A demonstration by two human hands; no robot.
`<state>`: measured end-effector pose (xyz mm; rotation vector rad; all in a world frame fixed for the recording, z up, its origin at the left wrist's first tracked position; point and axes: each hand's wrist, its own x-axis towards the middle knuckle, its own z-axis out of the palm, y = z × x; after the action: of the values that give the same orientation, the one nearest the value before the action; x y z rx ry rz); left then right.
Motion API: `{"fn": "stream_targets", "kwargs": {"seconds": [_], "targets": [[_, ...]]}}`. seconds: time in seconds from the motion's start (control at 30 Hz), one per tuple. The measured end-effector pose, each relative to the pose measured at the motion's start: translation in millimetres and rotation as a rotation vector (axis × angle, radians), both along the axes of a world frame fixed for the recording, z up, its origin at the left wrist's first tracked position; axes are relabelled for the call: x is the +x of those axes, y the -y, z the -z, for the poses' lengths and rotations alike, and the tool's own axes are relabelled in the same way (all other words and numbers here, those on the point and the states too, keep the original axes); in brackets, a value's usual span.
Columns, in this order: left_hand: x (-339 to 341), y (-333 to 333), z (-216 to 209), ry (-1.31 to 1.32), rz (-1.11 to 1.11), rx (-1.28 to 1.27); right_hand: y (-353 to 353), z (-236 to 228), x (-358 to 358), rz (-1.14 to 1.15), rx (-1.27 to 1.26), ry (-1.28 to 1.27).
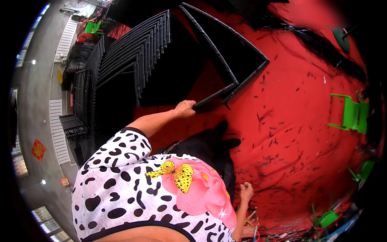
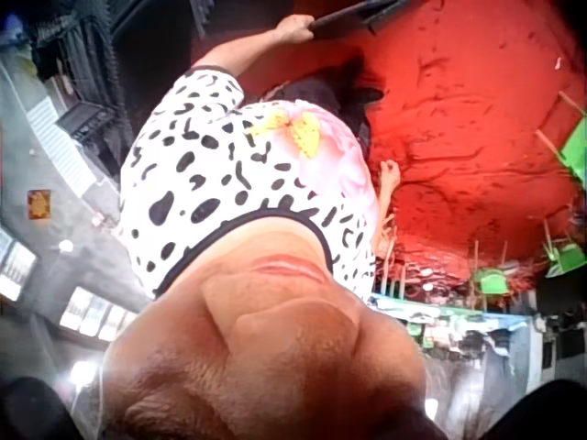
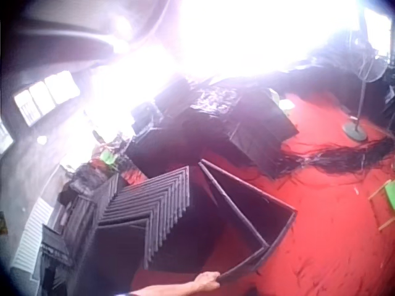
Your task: The person uses a specialized cutter to trim excess wicker material from the edges of large black wicker furniture panels and then stacks the finished panels onto a pile.
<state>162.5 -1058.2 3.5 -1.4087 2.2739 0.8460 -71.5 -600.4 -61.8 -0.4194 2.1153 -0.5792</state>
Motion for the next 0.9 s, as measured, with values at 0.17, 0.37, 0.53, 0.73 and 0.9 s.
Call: {"fn": "stream_targets", "kwargs": {"seconds": [0.17,0.37,0.53,0.73,0.9], "targets": [[46,-7,10,0.017,0.095,-0.003,-12,21,-13,0.112,0.028,0.081],[91,-18,0,0.165,0.060,-0.014,-12,34,-23,-0.008,-0.123,-0.074],[105,-26,-4,0.241,0.095,0.057,-13,20,-29,0.047,0.014,0.003],[120,-33,15,0.246,0.113,0.132,-43,-18,-7,0.039,0.083,-0.147],[118,-40,7,0.278,0.110,0.136,-108,-25,34,0.150,0.211,-0.190]]}}
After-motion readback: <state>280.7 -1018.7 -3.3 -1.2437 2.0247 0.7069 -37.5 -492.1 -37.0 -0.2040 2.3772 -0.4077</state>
